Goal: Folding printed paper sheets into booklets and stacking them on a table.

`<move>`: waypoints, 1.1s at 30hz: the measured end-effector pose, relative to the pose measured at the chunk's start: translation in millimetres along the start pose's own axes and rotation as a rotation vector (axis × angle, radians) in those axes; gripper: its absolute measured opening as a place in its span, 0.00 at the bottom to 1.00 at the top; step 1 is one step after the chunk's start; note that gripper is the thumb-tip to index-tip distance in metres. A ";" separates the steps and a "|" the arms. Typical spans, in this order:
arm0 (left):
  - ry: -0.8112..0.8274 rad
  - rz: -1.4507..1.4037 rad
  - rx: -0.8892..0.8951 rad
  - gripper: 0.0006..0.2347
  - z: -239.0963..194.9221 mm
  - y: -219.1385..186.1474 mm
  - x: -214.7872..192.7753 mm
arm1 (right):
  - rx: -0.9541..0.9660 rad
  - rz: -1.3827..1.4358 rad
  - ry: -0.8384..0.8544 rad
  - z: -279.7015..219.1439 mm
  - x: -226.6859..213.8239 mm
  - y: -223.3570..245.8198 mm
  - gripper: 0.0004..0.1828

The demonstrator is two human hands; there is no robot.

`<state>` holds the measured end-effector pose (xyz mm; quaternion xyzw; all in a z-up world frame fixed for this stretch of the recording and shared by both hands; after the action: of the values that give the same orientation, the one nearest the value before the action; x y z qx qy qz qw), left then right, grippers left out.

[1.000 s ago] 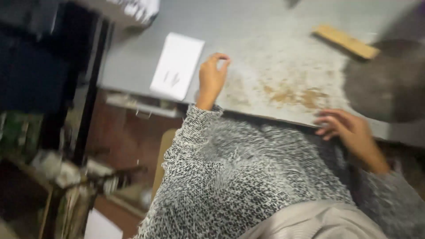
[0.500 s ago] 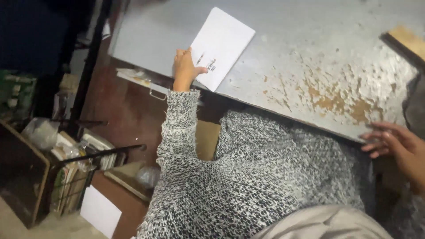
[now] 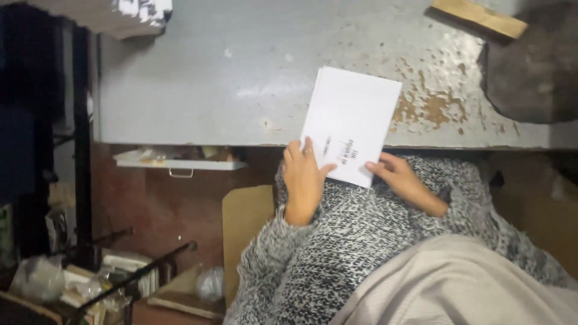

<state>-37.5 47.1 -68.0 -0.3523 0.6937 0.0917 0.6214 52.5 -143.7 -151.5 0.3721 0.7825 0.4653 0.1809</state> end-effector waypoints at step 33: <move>-0.125 -1.127 0.300 0.04 45.7 -4.1 28.5 | -0.871 -0.122 -0.416 4.3 -63.1 68.4 0.24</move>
<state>2.0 59.2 -102.7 -0.5689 0.3669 -0.3316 0.6571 125.0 -168.6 -98.7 0.3005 0.4826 0.6540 0.4992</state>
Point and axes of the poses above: each hand's wrist, its own z-axis towards the middle knuckle, its own x-axis out of the palm, y = z × x, the point moved 2 cm from there along z, towards the middle knuckle, and after that the axes turned 5 degrees about -x, right-handed, at the moved point
